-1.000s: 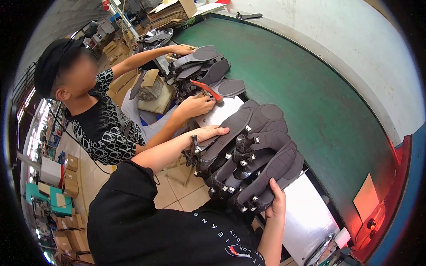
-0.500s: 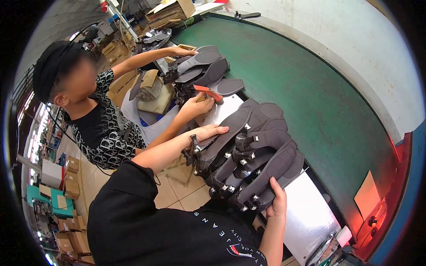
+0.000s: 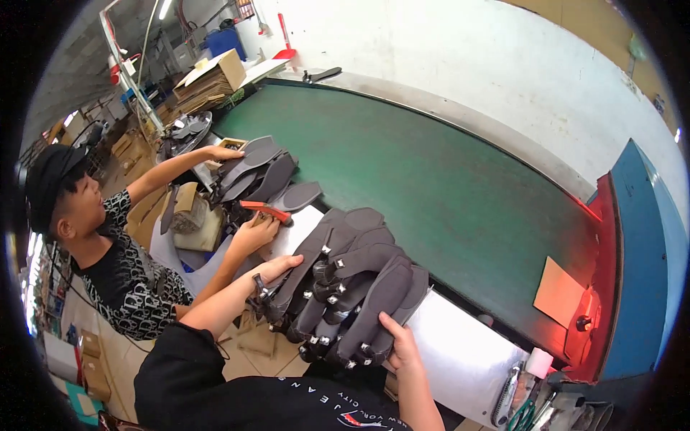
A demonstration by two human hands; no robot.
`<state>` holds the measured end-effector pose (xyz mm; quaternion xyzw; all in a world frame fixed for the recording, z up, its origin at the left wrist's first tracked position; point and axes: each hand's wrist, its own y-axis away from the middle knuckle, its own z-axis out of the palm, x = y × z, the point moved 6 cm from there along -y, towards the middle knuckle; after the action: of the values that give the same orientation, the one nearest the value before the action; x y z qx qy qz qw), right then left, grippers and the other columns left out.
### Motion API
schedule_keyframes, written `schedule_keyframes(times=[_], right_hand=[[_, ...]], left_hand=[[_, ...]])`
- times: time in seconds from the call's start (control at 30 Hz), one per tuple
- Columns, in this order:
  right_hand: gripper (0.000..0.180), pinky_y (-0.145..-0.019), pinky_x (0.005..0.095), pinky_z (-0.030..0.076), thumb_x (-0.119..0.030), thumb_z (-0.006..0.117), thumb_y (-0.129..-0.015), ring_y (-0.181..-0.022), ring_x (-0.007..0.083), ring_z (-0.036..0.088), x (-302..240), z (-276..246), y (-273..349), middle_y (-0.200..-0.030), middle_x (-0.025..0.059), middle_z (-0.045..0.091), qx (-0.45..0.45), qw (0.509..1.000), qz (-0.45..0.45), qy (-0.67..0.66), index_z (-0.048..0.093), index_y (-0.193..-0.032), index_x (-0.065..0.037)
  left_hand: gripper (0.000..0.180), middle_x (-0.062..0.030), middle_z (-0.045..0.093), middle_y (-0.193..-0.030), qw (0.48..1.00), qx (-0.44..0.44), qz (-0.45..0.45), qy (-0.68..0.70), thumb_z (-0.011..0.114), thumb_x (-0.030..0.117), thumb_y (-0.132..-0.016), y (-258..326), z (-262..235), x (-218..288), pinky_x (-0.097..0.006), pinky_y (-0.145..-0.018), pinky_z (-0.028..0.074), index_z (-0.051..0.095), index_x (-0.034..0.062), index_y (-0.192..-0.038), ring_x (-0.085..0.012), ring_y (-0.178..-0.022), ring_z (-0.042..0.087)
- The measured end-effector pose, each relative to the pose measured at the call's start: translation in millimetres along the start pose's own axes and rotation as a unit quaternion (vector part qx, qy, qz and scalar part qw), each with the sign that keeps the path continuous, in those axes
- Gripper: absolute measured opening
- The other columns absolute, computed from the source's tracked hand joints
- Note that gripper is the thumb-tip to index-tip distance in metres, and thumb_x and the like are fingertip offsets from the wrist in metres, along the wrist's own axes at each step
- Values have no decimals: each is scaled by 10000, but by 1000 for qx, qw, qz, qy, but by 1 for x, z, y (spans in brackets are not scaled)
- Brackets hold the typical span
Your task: The person is assembling and finishing components for shoes on a production line.
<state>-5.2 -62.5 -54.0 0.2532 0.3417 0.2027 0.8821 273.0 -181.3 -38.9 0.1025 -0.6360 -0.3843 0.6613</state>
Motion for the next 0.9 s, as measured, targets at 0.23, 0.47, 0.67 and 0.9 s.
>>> schedule_keyframes(times=[0.23, 0.47, 0.67, 0.9], right_hand=[[374, -845, 387, 532, -223, 667, -856, -929, 249, 651, -5, -4, -2, -1034, 126, 660, -17, 999, -32, -15, 582, -1125, 22], [363, -838, 377, 537, -212, 659, -868, -936, 243, 650, -5, -2, -4, -1044, 128, 656, -26, 999, -31, -14, 578, -1132, 25], [369, -838, 379, 540, -206, 662, -867, -938, 247, 650, -5, -3, -2, -1052, 131, 654, -25, 999, -46, -10, 575, -1139, 28], [382, -839, 383, 541, -206, 663, -866, -941, 248, 650, -3, -6, -5, -1050, 133, 655, -31, 998, -45, -15, 569, -1152, 30]], left_hand=[[531, -71, 662, -1061, 999, 16, -21, -44, 541, 485, -916, -10, 1, 8, -280, -778, 521, 588, 20, -1170, -148, -870, 648], [543, -60, 652, -1071, 1000, 5, 6, 13, 580, 488, -898, -11, -1, 2, -257, -773, 510, 578, 29, -1187, -122, -891, 631], [618, -89, 658, -1020, 1000, -10, 26, 14, 625, 539, -844, -12, 1, 0, -290, -722, 541, 576, 25, -1183, -149, -819, 655], [638, -96, 651, -1049, 1000, -4, 18, -2, 611, 543, -852, -12, 0, 0, -283, -741, 534, 566, 8, -1196, -157, -850, 651]])
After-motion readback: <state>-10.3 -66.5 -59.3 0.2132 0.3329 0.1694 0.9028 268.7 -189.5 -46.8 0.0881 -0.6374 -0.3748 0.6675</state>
